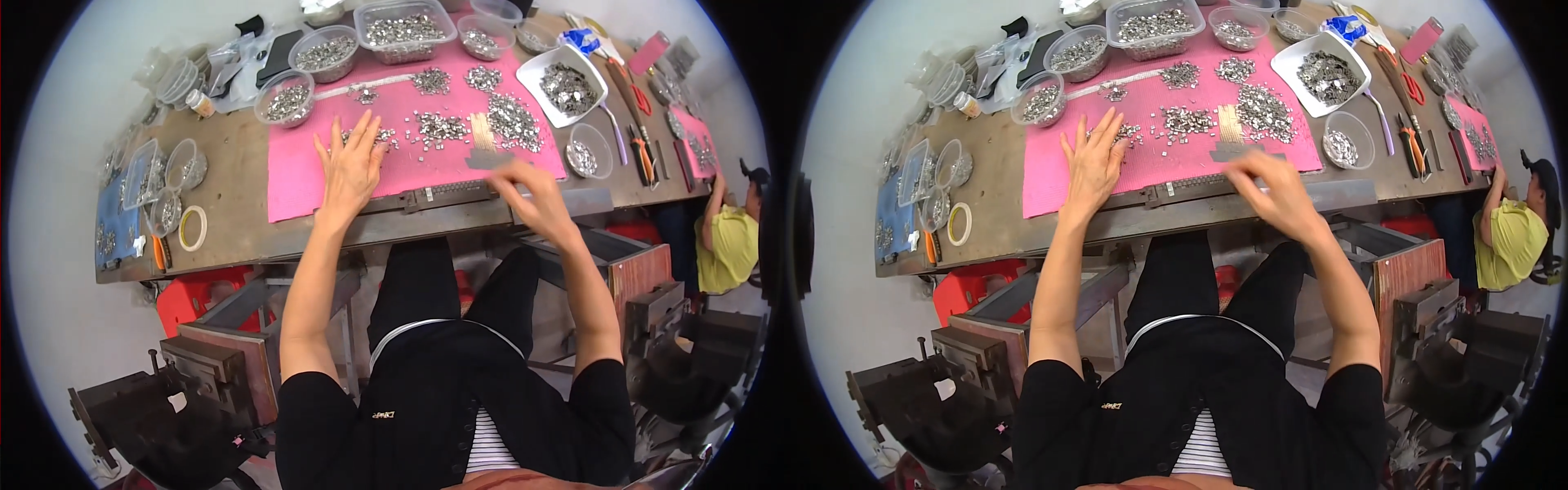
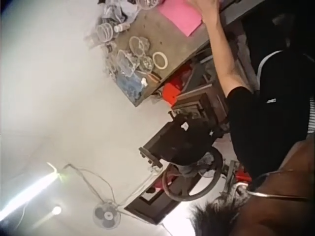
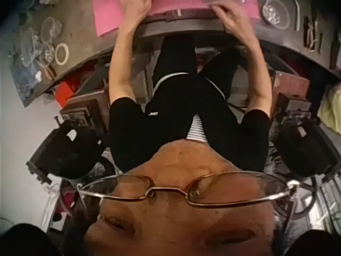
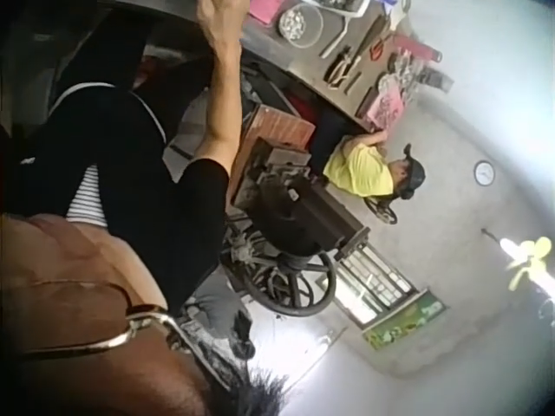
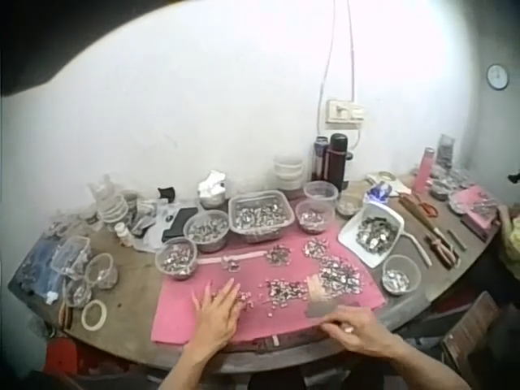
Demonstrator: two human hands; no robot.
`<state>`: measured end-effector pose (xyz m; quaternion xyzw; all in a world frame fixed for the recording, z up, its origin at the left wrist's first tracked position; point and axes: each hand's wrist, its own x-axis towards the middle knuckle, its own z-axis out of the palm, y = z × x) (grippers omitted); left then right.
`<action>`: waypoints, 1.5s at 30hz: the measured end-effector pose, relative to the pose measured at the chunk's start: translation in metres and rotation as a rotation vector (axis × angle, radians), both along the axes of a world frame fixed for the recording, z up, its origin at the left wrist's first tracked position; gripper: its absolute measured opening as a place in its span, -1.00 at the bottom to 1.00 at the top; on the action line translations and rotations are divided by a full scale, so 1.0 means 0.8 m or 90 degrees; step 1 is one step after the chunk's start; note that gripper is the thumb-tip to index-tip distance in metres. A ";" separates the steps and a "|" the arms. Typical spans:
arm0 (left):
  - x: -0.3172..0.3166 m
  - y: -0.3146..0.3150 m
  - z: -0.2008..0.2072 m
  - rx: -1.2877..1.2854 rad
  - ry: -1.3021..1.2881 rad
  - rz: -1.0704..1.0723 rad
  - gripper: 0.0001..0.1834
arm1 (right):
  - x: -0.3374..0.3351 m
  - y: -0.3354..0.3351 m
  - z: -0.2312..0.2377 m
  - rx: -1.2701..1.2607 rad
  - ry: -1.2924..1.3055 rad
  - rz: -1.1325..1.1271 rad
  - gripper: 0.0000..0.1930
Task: Assembling small metal components into a guide rail or jig on a workbench.
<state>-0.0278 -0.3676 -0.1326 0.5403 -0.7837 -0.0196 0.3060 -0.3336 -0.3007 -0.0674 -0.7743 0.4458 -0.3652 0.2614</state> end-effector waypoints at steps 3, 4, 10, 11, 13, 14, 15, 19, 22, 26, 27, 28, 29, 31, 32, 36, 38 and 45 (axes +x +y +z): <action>0.002 -0.001 -0.002 0.107 -0.097 -0.052 -0.49 | 0.049 -0.070 -0.017 -0.092 0.064 0.037 -0.85; -0.003 0.005 0.005 0.134 -0.088 -0.065 -0.50 | 0.062 -0.089 -0.034 -0.153 0.090 0.047 -0.80; 0.008 0.046 0.009 0.128 -0.064 -0.103 -0.55 | 0.131 -0.124 -0.078 -0.273 0.301 0.045 -0.65; 0.008 0.048 0.008 0.125 -0.050 -0.105 -0.58 | 0.133 -0.123 -0.080 -0.249 0.333 0.058 -0.65; 0.017 0.050 0.009 0.103 0.013 -0.098 -0.63 | 0.129 -0.115 -0.074 -0.237 0.346 0.094 -0.66; 0.018 0.050 0.009 0.078 0.076 -0.093 -0.68 | 0.124 -0.110 -0.069 -0.227 0.361 0.125 -0.67; 0.018 0.049 0.008 -0.002 0.126 -0.058 -0.77 | 0.118 -0.105 -0.065 -0.224 0.361 0.127 -0.67; 0.015 0.040 0.007 -0.041 0.168 0.001 -0.87 | 0.095 -0.097 -0.049 -0.199 0.263 0.142 -0.78; 0.005 0.030 0.010 -0.031 0.094 0.009 -0.90 | 0.087 -0.094 -0.046 -0.119 0.087 0.087 -0.84; -0.004 0.025 0.005 -0.021 0.039 0.037 -0.89 | 0.096 -0.091 -0.055 -0.053 0.076 0.037 -0.85; -0.005 0.023 0.004 -0.026 0.013 0.047 -0.89 | 0.102 -0.095 -0.059 -0.091 0.073 0.043 -0.85; -0.006 0.023 0.004 -0.032 -0.014 0.058 -0.88 | 0.108 -0.100 -0.064 -0.129 0.070 0.049 -0.86; -0.006 0.023 0.004 -0.031 -0.014 0.059 -0.88 | 0.114 -0.104 -0.067 -0.129 0.069 0.051 -0.86; -0.007 0.023 0.006 -0.054 -0.040 0.032 -0.88 | 0.124 -0.112 -0.074 -0.185 0.105 0.079 -0.88; -0.007 0.023 0.006 -0.053 -0.041 0.033 -0.88 | 0.129 -0.117 -0.080 -0.197 0.125 0.080 -0.89; -0.006 0.020 0.006 -0.053 -0.048 0.011 -0.87 | 0.138 -0.125 -0.082 -0.231 0.197 0.104 -0.90; -0.008 0.019 0.005 -0.055 -0.058 0.005 -0.87 | 0.142 -0.126 -0.084 -0.267 0.213 0.103 -0.90; -0.003 0.017 0.010 -0.032 -0.081 -0.004 -0.90 | 0.089 -0.109 -0.053 -0.139 0.140 0.074 -0.89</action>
